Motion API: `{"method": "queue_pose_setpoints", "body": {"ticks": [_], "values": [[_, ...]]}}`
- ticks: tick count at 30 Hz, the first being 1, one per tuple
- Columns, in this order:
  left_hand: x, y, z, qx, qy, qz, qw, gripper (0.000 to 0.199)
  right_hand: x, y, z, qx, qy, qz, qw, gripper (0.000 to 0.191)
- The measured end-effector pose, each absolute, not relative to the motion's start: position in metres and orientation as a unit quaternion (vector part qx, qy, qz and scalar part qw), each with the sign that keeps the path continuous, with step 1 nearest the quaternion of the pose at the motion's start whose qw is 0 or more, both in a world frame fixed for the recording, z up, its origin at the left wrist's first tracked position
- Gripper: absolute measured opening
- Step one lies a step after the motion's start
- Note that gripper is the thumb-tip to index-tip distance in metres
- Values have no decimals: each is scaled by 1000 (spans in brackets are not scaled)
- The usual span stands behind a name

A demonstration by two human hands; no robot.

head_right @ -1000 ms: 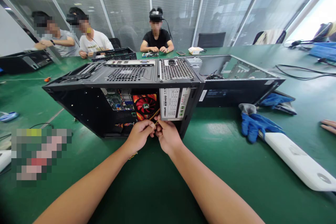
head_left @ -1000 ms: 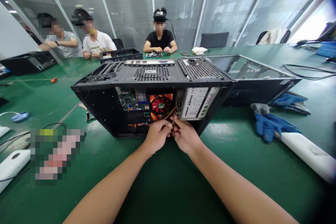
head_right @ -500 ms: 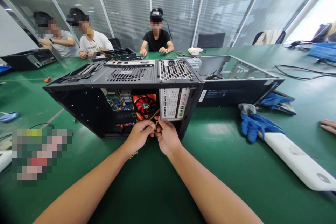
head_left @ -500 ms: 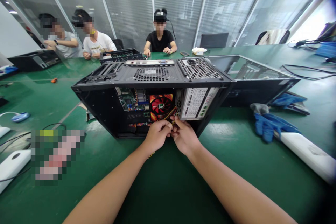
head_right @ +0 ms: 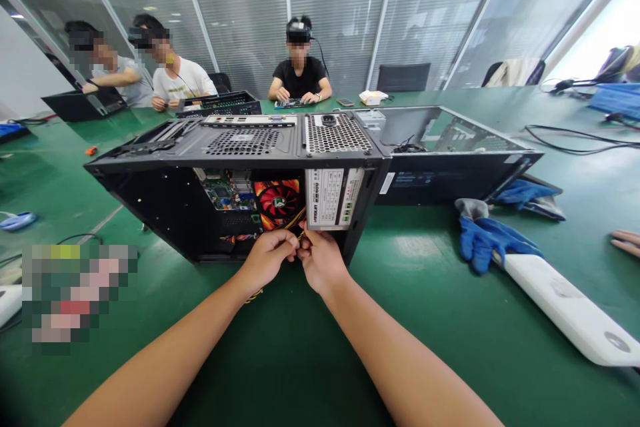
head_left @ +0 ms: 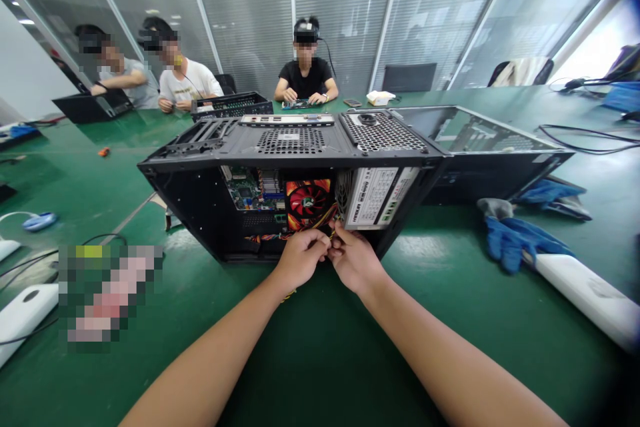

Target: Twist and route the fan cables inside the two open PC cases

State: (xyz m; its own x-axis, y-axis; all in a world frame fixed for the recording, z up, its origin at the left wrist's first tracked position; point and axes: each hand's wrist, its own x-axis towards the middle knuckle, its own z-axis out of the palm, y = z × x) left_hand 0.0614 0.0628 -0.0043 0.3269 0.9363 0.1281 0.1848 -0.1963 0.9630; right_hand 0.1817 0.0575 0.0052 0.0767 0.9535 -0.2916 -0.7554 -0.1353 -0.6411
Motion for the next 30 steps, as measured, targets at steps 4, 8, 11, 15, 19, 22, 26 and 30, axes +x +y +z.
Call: {"method": "queue_pose_setpoints", "body": {"ticks": [4, 8, 11, 15, 19, 22, 26, 30], "values": [[61, 63, -5, 672, 423, 394, 463, 22, 182, 57, 6, -357, -143, 663, 642, 35], [61, 63, -5, 674, 427, 393, 457, 22, 181, 57, 6, -355, -146, 659, 646, 36], [61, 62, -4, 671, 426, 394, 462, 23, 180, 57, 6, -363, -149, 657, 644, 35], [61, 62, -2, 655, 418, 409, 479, 21, 178, 54, 8, -376, -164, 654, 635, 28], [62, 62, 0, 635, 416, 429, 489, 21, 177, 49, 11, -382, -174, 656, 628, 20], [62, 62, 0, 624, 420, 435, 495, 20, 178, 48, 13, -387, -170, 655, 626, 14], [61, 61, 0, 613, 419, 440, 505, 20, 178, 48, 13, -387, -178, 657, 622, 13], [61, 62, 0, 612, 417, 436, 511, 19, 178, 50, 9, -377, -166, 660, 628, 21]]}}
